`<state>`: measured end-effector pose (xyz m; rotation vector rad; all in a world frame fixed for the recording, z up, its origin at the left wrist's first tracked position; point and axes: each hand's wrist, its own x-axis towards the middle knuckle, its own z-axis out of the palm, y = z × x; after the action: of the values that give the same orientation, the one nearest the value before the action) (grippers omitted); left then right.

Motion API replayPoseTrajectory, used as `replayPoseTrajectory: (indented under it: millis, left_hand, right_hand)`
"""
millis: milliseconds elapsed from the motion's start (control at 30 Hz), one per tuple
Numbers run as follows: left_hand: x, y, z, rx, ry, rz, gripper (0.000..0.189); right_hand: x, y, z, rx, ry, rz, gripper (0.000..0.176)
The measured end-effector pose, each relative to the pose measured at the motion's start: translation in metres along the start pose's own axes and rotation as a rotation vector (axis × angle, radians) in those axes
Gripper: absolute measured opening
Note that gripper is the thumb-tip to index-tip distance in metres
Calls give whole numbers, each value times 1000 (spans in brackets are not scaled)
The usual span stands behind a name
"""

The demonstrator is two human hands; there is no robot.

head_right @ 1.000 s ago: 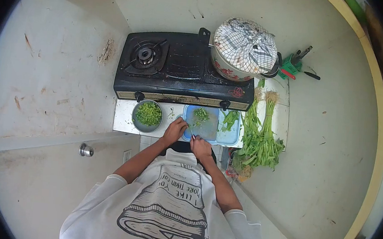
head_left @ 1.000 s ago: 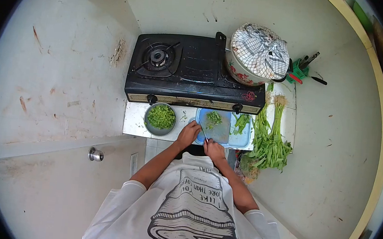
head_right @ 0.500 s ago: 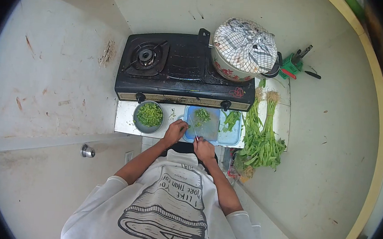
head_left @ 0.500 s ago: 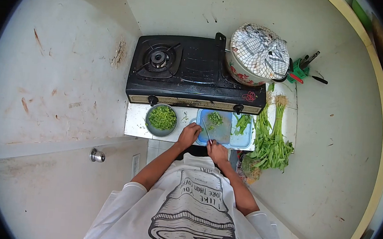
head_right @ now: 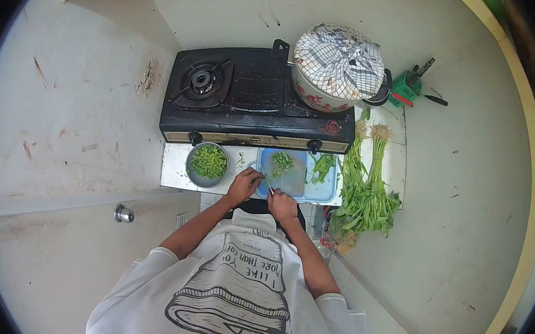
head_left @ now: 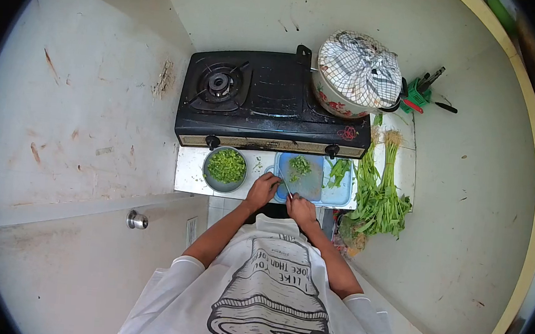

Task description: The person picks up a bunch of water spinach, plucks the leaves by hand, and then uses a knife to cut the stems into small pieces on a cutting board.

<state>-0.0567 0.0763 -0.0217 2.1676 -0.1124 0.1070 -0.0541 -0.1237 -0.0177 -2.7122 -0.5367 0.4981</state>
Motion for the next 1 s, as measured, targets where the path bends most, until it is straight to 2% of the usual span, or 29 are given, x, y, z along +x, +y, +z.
replayPoseTrajectory:
  millis: [300, 467, 567, 1000]
  left_hand:
    - [13, 0, 3, 99, -31, 30, 4]
    - [13, -4, 5, 65, -37, 4, 7]
    - [12, -4, 5, 50, -42, -33, 9]
    - [7, -5, 3, 25, -33, -17, 10]
  right_hand:
    - [-7, 4, -9, 40, -21, 72, 43]
    - [-9, -2, -16, 29, -41, 44, 42]
    - [-9, -6, -11, 27, 34, 1, 42]
    - [-10, 5, -4, 41, -9, 74, 44]
